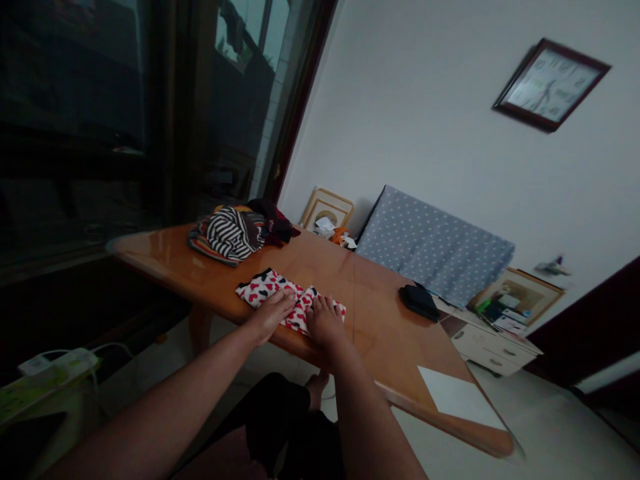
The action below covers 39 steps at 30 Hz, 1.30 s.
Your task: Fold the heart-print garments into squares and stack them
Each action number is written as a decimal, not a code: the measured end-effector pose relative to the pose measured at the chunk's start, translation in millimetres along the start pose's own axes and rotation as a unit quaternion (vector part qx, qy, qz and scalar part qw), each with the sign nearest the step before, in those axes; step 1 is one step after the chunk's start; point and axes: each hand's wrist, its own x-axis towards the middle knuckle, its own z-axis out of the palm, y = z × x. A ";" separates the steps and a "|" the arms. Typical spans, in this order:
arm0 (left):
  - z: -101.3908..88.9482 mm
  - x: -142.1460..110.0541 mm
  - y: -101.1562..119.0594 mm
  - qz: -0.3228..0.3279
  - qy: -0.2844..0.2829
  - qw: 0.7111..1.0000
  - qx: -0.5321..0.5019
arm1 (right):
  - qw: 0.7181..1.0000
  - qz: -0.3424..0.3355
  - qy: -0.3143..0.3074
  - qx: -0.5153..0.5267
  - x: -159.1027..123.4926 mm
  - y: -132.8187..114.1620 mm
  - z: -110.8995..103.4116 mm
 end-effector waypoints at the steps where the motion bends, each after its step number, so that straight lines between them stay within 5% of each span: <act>1: 0.2 0.0 0.3 0.000 -0.002 1.000 -0.006 | 1.000 0.000 -0.004 0.008 -0.5 -2.1 -1.5; 5: -1.2 0.7 -1.2 -0.002 -0.007 1.000 -0.004 | 0.990 0.036 0.041 0.129 -2.1 1.3 -28.8; 8: -3.7 3.2 -4.5 -0.005 -0.012 1.000 0.013 | 0.963 0.136 0.134 0.190 -9.7 20.7 -51.8; 12: -2.2 9.0 -3.1 0.002 0.012 0.999 0.046 | 0.920 0.240 0.221 0.217 -31.6 57.2 -54.5; 15: 5.3 16.5 4.4 0.042 0.033 0.991 0.126 | 0.919 0.254 0.211 0.215 -47.8 76.9 -38.2; 18: 16.5 27.1 13.0 0.118 -0.007 0.963 0.241 | 0.927 0.239 0.188 0.222 -56.9 84.2 -21.2; 25: 38.8 54.3 11.3 0.244 -0.193 0.809 0.498 | 0.940 0.180 0.177 0.228 -54.7 73.2 -16.0; 28: 39.0 65.7 0.0 0.247 -0.226 0.772 0.540 | 0.956 0.140 0.162 0.201 -51.4 68.9 -18.9; 33: 32.9 74.6 -11.3 0.176 -0.241 0.761 0.577 | 0.980 0.138 0.087 0.113 -50.9 71.3 -14.6; 39: 29.6 75.6 3.1 0.129 -0.254 0.729 0.622 | 0.977 0.141 0.091 0.135 -50.4 82.7 -16.6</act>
